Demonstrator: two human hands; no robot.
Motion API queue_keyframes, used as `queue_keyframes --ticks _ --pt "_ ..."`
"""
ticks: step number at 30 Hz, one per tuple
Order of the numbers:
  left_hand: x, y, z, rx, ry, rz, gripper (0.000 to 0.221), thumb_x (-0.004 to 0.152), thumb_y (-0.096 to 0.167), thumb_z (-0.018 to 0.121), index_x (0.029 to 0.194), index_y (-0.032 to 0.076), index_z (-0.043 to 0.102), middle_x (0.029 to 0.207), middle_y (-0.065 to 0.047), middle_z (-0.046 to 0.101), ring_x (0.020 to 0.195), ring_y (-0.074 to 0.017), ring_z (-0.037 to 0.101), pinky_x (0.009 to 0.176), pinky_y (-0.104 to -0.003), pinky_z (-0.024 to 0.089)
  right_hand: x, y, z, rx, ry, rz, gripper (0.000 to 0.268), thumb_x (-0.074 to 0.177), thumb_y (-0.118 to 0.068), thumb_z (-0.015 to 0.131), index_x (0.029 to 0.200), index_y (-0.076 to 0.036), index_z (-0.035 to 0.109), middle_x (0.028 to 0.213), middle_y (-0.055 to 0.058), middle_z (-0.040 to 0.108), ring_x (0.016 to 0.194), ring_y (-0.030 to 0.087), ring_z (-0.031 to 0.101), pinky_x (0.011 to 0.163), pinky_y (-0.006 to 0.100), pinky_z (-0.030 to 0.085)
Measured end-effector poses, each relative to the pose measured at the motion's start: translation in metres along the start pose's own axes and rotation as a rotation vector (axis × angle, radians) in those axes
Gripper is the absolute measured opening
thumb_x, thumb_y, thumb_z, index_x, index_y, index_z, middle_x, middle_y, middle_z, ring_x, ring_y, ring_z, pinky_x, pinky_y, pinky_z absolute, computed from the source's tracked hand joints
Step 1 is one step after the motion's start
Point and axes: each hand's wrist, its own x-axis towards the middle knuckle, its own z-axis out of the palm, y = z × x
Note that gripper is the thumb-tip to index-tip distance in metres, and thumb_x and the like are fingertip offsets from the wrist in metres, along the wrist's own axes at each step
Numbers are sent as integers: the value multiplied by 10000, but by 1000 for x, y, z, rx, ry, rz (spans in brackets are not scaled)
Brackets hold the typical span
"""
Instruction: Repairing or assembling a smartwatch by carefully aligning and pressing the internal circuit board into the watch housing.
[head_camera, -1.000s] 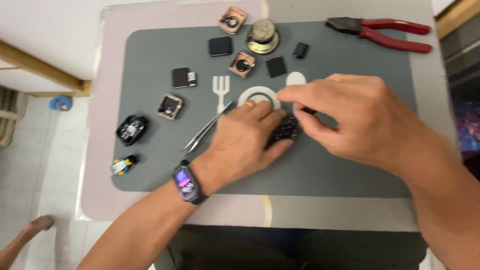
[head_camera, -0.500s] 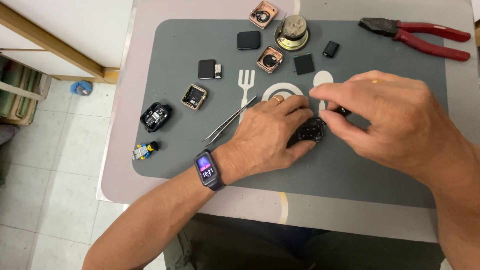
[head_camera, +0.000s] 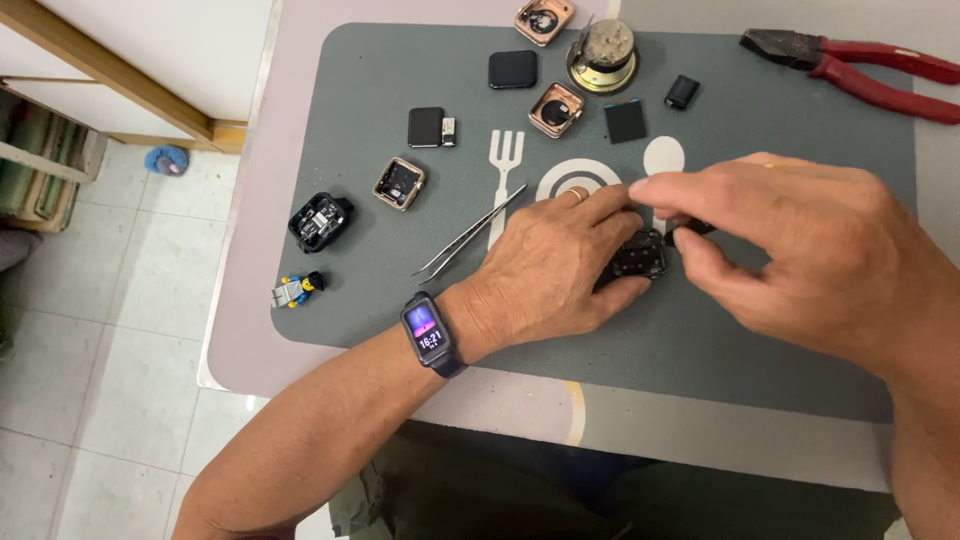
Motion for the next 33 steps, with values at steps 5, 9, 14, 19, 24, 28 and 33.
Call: queue_keyframes --ticks 5,9,14,19,24,28,33 --pt "-2 -1 2 38 -4 4 438 864 379 752 1109 25 670 1198 -97 621 806 -309 617 696 -447 532 -3 1 4 -40 39 40 233 1007 140 771 1172 -24 761 876 24 665 774 227 662 733 343 537" --pt "-2 -1 -1 29 -22 15 420 878 379 750 1087 29 652 1167 -95 613 808 -309 612 678 -451 527 -1 -2 2 23 11 44 267 991 135 733 1204 -27 729 901 44 707 806 226 692 730 347 544" --pt "-3 -2 0 29 -18 27 452 873 376 759 1138 30 639 1222 -109 603 843 -321 624 701 -471 533 -4 1 4 -9 59 88 227 1024 89 838 1213 -6 756 928 42 742 810 222 701 729 346 528" --pt "-2 -2 0 32 -14 41 418 889 371 745 1117 33 657 1167 -98 614 802 -303 601 680 -448 526 0 -4 1 27 15 33 272 983 151 730 1199 -13 735 871 50 688 788 219 677 736 337 547" --pt "-2 -2 -2 24 -52 32 443 909 381 732 1158 24 651 1201 -99 603 809 -305 610 703 -445 534 -3 1 3 -22 38 54 243 995 137 771 1177 -23 754 866 19 672 754 218 653 690 342 516" --pt "-2 -3 -3 3 -35 44 416 917 352 729 1158 20 660 1236 -121 620 817 -313 618 703 -444 539 0 -4 1 44 18 17 280 971 157 718 1201 -2 734 880 52 699 762 218 672 779 369 587" --pt "0 -5 -9 -55 -64 48 398 926 329 709 1167 15 668 1247 -115 625 899 -327 654 748 -451 559 -2 3 -1 -44 11 21 228 988 101 772 1168 -33 735 842 19 665 728 230 635 732 370 546"
